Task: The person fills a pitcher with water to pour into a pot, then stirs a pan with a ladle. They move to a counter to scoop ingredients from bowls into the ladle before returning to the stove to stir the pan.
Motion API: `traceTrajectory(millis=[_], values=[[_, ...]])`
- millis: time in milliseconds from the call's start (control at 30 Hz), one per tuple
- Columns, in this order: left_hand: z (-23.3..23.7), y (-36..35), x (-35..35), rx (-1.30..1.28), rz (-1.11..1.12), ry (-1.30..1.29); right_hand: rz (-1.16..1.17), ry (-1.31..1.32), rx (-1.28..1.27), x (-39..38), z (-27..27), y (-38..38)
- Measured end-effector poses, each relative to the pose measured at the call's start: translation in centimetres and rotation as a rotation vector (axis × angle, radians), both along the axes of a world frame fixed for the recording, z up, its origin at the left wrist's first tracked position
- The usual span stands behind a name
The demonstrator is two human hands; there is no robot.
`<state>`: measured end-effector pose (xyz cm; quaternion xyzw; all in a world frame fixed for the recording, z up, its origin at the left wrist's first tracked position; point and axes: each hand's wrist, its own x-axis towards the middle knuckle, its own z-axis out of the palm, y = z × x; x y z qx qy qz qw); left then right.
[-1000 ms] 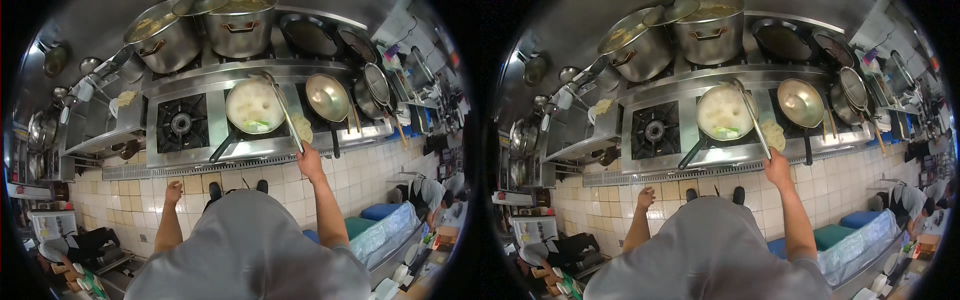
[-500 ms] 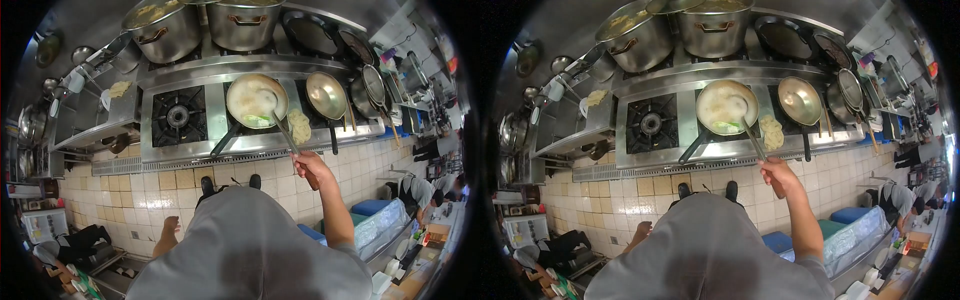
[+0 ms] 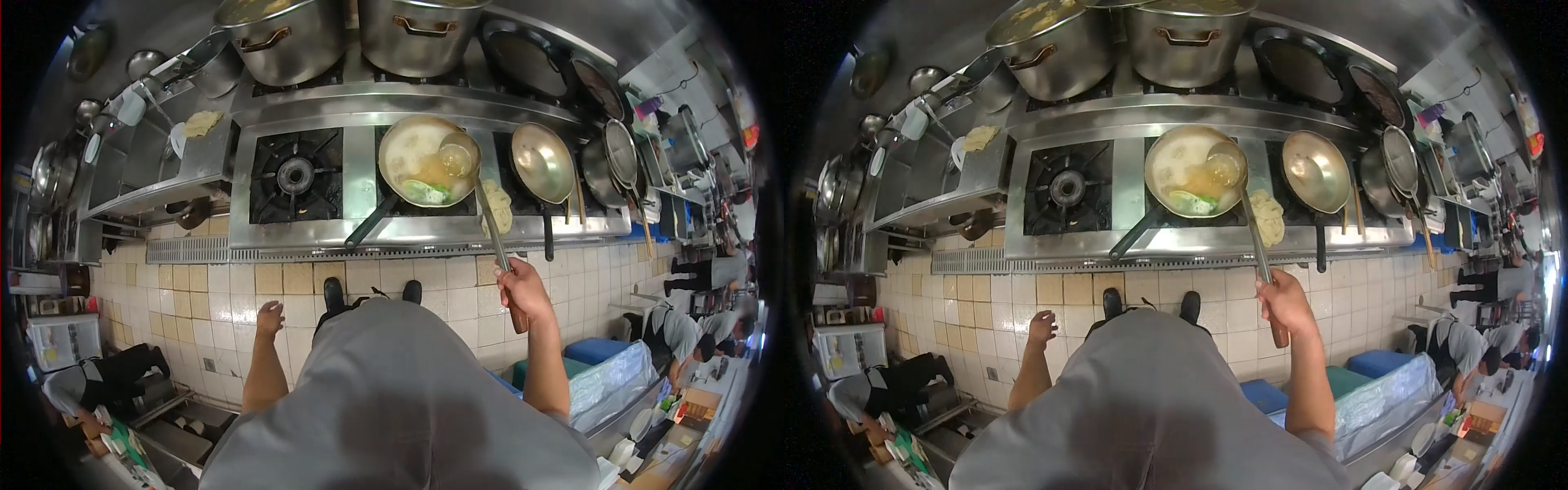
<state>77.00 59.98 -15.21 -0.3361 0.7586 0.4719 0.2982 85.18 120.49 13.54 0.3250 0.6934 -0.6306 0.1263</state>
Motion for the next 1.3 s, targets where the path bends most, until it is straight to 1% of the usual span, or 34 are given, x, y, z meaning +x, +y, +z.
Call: traceTrajectory(millis=[33,67,100,233,300,333,400,433,467,533,567,633,667,733,767,833,867,933,1067,1133,1300], values=[[0.0,0.4,-0.3,0.001,-0.024,0.013,0.005,-0.001,-0.002,0.0,0.2,-0.1],[0.0,0.5,-0.4,0.002,-0.048,0.026,0.061,0.008,0.151,-0.1,0.9,-0.4],[-0.2,0.6,-0.3,-0.001,-0.024,0.042,0.116,0.018,0.304,-0.1,1.5,-0.5],[-0.4,0.2,1.3,-0.025,0.002,-0.023,0.199,-0.002,0.392,-0.4,2.8,-0.2],[-1.3,-0.9,3.0,-0.058,-0.013,-0.083,0.220,0.012,0.257,-0.4,2.4,0.0],[-1.3,-1.1,3.8,-0.060,-0.013,-0.080,0.220,0.015,0.255,-0.6,2.3,-0.1],[-1.2,-1.4,5.0,-0.084,0.032,-0.169,0.263,0.005,0.214,-1.1,2.0,-0.6],[-1.0,-1.7,5.4,-0.085,0.007,-0.194,0.312,-0.015,0.249,-1.4,1.7,-0.6],[-1.0,-1.8,5.8,-0.087,0.008,-0.195,0.312,-0.016,0.247,-1.5,0.8,-0.5],[-0.6,-1.8,6.2,-0.073,-0.015,-0.225,0.485,0.200,0.551,-1.7,-0.8,-0.4],[-0.3,-1.7,6.2,-0.074,-0.015,-0.226,0.486,0.200,0.550,-1.8,-0.7,-0.5],[0.2,-1.3,6.0,-0.068,-0.008,-0.181,0.389,-0.041,0.304,-2.2,0.0,-0.9],[0.1,-1.3,5.8,-0.067,-0.003,-0.180,0.394,-0.040,0.305,-2.2,-0.1,-0.8],[-0.1,-1.3,5.3,-0.036,0.011,-0.124,0.204,-0.065,-0.075,-1.8,-0.3,-0.5],[-0.2,-1.2,4.9,-0.028,0.015,-0.110,0.206,-0.065,-0.074,-1.6,-0.4,-0.4],[0.3,-0.6,4.2,-0.031,0.017,-0.101,0.003,-0.038,-0.470,-1.3,-0.7,-0.3],[0.6,-0.4,3.9,-0.035,0.017,-0.091,0.003,-0.036,-0.469,-1.1,-1.0,-0.1],[0.1,-0.4,3.4,-0.029,0.024,-0.085,-0.105,-0.030,-0.777,-0.8,-2.1,0.2],[-0.6,-0.8,2.9,-0.039,0.013,-0.086,-0.152,0.024,-0.851,-0.1,-4.7,0.0],[-0.7,-1.2,2.6,-0.045,0.003,-0.085,-0.186,0.104,-1.063,0.1,-5.5,0.1],[-0.9,-1.8,2.3,-0.055,-0.028,-0.120,-0.209,0.167,-1.026,-0.5,-5.2,-1.2]])
